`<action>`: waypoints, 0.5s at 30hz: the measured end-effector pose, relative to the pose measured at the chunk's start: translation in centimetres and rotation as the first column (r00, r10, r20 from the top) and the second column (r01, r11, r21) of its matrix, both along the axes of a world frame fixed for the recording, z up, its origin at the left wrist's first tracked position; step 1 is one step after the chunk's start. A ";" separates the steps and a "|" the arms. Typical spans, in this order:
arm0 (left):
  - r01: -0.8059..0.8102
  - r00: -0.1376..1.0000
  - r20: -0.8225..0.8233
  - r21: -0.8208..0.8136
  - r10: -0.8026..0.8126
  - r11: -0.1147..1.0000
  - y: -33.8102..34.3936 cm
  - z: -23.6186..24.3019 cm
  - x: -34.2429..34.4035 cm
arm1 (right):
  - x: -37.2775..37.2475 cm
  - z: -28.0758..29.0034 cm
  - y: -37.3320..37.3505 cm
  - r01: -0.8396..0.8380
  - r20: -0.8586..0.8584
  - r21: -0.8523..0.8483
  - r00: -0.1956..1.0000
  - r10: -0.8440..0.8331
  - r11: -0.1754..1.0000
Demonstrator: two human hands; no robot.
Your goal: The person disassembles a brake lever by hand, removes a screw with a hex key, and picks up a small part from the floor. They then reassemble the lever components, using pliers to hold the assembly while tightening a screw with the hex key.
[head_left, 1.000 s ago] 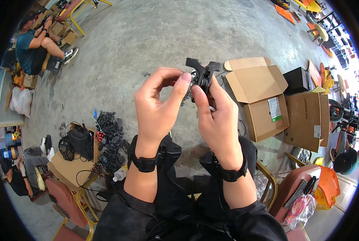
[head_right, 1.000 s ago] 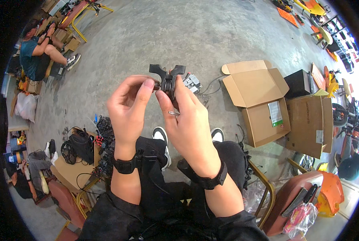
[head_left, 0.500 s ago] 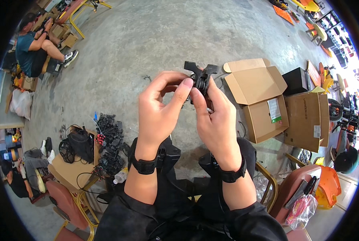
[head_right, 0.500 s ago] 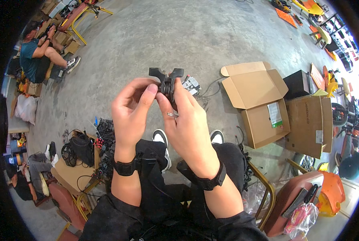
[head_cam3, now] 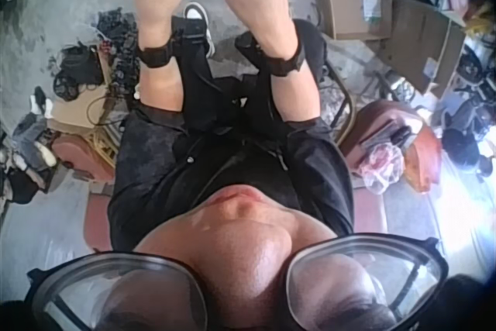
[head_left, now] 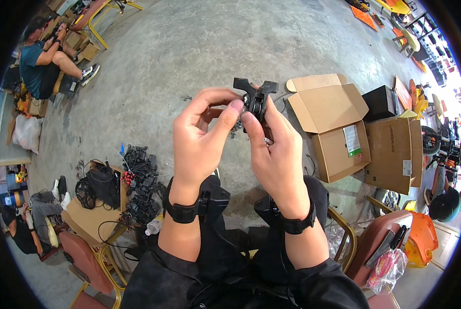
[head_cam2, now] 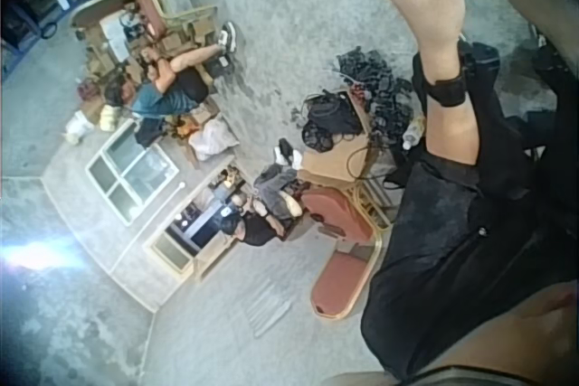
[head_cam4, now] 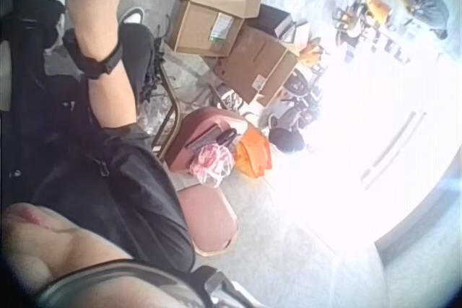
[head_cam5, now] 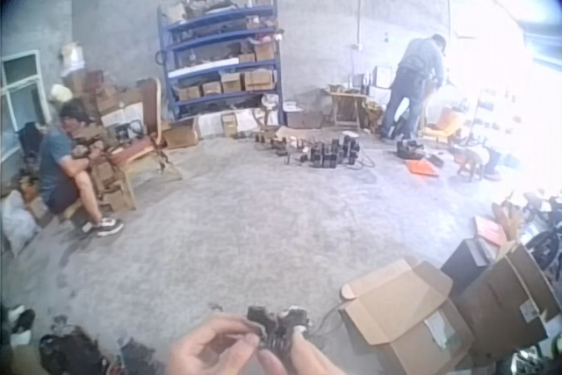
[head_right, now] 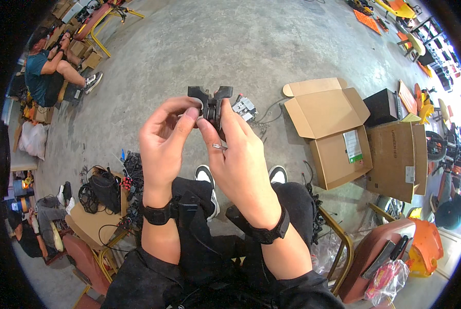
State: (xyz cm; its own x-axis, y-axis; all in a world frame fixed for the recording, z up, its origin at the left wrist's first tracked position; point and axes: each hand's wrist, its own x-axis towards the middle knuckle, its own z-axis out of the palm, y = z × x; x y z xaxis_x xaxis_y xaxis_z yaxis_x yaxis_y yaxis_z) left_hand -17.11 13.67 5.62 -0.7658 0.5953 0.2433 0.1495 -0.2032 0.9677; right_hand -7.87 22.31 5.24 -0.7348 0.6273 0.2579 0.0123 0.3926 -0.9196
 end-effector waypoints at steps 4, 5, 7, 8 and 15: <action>0.018 1.000 -0.018 0.040 -0.017 0.999 -0.2 0.4 0.0 | -0.1 0.0 -0.1 0.001 -0.024 -0.004 1.000 -0.001 1.000; -0.028 0.999 0.041 0.012 0.028 1.000 0.0 0.5 0.2 | -0.1 0.1 0.0 0.002 -0.023 -0.004 1.000 -0.002 1.000; -0.074 0.992 0.098 -0.019 0.075 0.997 0.0 0.5 0.2 | 0.0 0.4 0.0 0.000 0.003 -0.021 1.000 0.000 1.000; -0.026 0.995 0.100 -0.012 0.027 1.000 -0.2 0.4 0.1 | 0.0 0.3 0.0 -0.001 0.003 -0.021 1.000 0.001 1.000; 0.029 0.995 0.092 0.024 -0.031 0.999 -0.2 0.2 -0.1 | 0.1 0.2 -0.1 0.000 0.019 0.009 1.000 0.000 1.000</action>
State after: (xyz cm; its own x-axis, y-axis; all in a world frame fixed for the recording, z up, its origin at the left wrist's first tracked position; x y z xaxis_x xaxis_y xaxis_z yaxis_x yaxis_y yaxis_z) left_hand -17.20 13.47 5.84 -0.7673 0.6136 0.1861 0.0536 -0.2279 0.9722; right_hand -7.81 22.24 5.48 -0.7397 0.6249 0.2496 0.0299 0.4011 -0.9156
